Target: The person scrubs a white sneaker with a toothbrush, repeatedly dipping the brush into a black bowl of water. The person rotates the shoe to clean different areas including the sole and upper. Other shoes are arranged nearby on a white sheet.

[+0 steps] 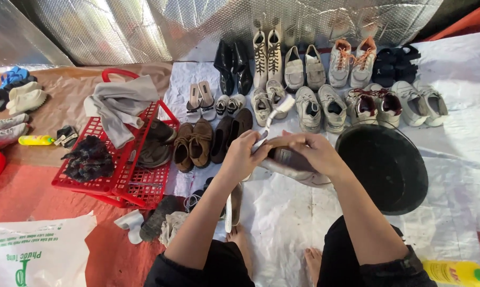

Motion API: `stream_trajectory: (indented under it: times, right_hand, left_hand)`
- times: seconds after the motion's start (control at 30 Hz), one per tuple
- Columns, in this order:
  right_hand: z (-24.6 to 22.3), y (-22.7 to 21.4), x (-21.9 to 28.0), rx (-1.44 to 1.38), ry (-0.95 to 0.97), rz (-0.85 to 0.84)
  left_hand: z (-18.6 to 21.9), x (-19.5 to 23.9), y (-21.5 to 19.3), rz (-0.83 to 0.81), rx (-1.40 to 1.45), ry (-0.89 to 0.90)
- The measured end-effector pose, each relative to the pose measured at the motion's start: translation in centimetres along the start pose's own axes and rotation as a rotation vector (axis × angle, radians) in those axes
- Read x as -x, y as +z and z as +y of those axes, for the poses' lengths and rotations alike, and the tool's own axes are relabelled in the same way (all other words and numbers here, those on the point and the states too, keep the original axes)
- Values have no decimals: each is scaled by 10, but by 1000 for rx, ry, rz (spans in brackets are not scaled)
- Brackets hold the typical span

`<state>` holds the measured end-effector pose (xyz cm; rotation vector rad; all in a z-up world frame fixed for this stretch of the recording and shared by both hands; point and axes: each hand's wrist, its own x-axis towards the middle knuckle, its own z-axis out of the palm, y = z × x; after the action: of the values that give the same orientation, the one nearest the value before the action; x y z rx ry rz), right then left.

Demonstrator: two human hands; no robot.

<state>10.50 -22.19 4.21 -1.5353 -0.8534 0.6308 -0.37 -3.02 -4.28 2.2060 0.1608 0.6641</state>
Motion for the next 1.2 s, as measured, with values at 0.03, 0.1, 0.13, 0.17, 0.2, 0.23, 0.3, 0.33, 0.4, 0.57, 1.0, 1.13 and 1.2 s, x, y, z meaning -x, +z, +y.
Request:
stream_trajectory:
  times: [0.03,0.1,0.13,0.17,0.2,0.23,0.3,0.33,0.4,0.57,1.0,1.13,1.2]
  right_hand:
    - [32,-9,-9,-1,0,0]
    - [97,-27,-26,29,150,94]
    - [93,-27,-22,29,153,97]
    - [88,-27,-20,20,180,114]
    - [84,-27,-18,11,207,131]
    - [60,-23,-13,9,208,132]
    - [13,-15,-3,-14,210,121]
    - [11,-16,1,-16,212,120]
    - [5,-20,7,18,64,16]
    - [66,-29,-7,76,-6,-9]
    - [40,-40,-2,-6,6,-21]
    - [50,-26,2,-29,13,-47]
    - [33,-25,-3,82,87,78]
  left_hand:
    - [8,0,-10,-1,0,0]
    - [24,1,-29,-62,-211,-24]
    - [24,2,-36,-65,-209,-24]
    - [24,3,-44,-74,-317,1]
    - [23,3,-51,-83,-426,25]
    - [23,6,-51,-85,-426,25]
    - [22,12,-53,-154,-634,114]
    - [17,14,-50,-157,-635,112]
    - [6,15,-44,-85,-753,138]
    - [20,10,-38,-34,-803,219]
    - [-31,17,-60,48,-1036,405]
    - [-40,17,-30,72,-1122,452]
    - [-47,2,-47,140,-1013,427]
